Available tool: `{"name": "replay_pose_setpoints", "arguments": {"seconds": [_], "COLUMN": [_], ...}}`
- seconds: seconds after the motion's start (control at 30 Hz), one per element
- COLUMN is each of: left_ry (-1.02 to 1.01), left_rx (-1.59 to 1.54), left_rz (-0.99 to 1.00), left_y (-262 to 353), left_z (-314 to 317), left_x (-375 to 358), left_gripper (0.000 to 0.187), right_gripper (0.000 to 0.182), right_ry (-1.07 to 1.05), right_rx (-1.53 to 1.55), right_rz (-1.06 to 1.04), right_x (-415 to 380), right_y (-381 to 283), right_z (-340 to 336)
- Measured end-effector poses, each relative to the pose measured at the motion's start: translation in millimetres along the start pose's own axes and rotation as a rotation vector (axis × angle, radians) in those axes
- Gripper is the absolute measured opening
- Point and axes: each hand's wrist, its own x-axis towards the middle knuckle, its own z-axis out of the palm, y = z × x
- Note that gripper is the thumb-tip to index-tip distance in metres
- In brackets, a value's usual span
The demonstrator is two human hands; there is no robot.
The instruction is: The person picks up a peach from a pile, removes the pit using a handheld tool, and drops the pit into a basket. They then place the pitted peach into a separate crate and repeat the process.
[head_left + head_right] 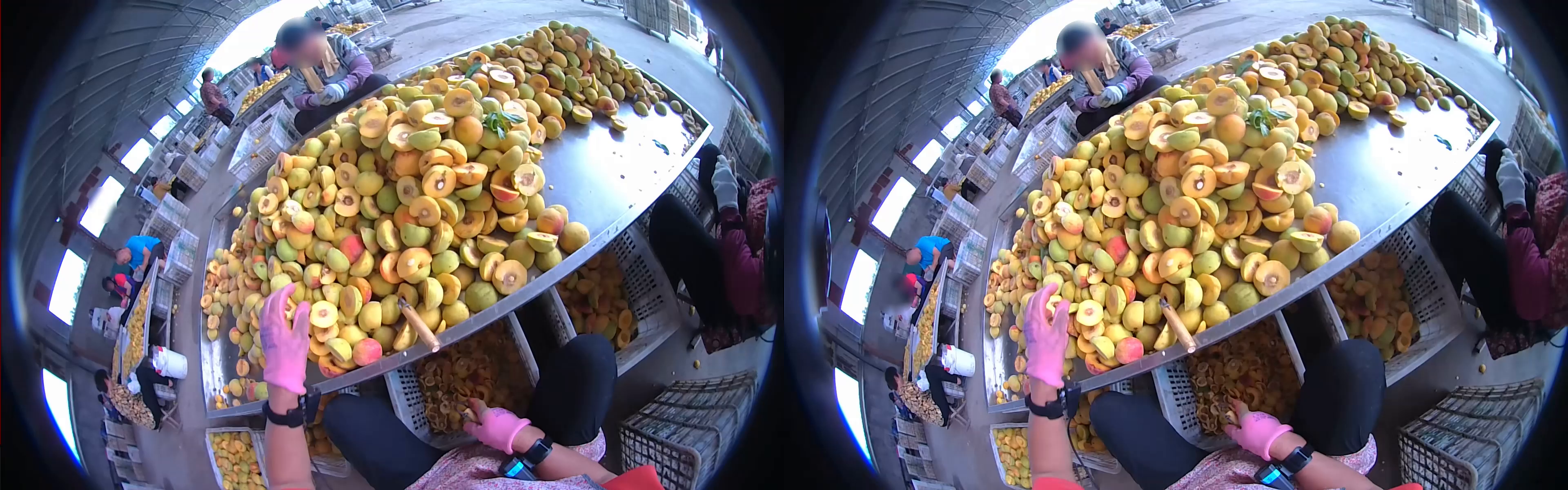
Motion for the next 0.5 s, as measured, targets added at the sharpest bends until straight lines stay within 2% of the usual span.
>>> {"name": "replay_pose_setpoints", "arguments": {"seconds": [0.1, 0.17, 0.23, 0.27, 0.3, 0.33, 0.37, 0.4, 0.43, 0.47, 0.5], "left_ry": [-0.054, -0.083, -0.028, -0.112, -0.36, -0.351, -0.358, -0.388, -0.359, -0.345, -0.312], "left_rx": [-0.058, -0.062, 0.156, 0.189, 0.174, 0.242, 0.084, -0.014, -0.072, -0.013, 0.05], "left_rz": [0.09, 0.172, 0.305, 0.306, 0.076, 0.133, 0.058, 0.002, 0.041, 0.082, 0.114], "left_y": [18, 6, -16, -31, -5, -41, -58, -44, -61, -68, -71], "left_z": [38, 78, 115, 137, 134, 162, 174, 163, 170, 172, 172], "left_x": [61, 119, 168, 188, 202, 213, 222, 218, 217, 213, 215], "left_gripper": [0.028, 0.032, 0.039, 0.05, 0.056, 0.064, 0.066, 0.068, 0.069, 0.069, 0.07], "right_gripper": [0.066, 0.056, 0.055, 0.053, 0.052, 0.045, 0.04, 0.04, 0.038, 0.036, 0.036], "right_ry": [-0.021, -0.1, -0.109, -0.035, 0.036, 0.09, 0.118, 0.151, 0.114, 0.075, 0.089], "right_rx": [0.015, 0.0, 0.05, 0.007, -0.042, -0.037, -0.027, 0.04, 0.077, 0.097, 0.117], "right_rz": [-0.008, -0.014, -0.024, -0.101, -0.162, -0.126, -0.101, -0.054, -0.123, -0.213, -0.211], "right_x": [-13, -3, 3, 4, 5, 38, 66, 52, 23, 7, 9], "right_y": [7, -1, -12, -7, 0, 25, 47, 37, 15, 3, 1], "right_z": [-4, -10, -14, -15, -9, 22, 50, 43, 16, 2, 5]}}
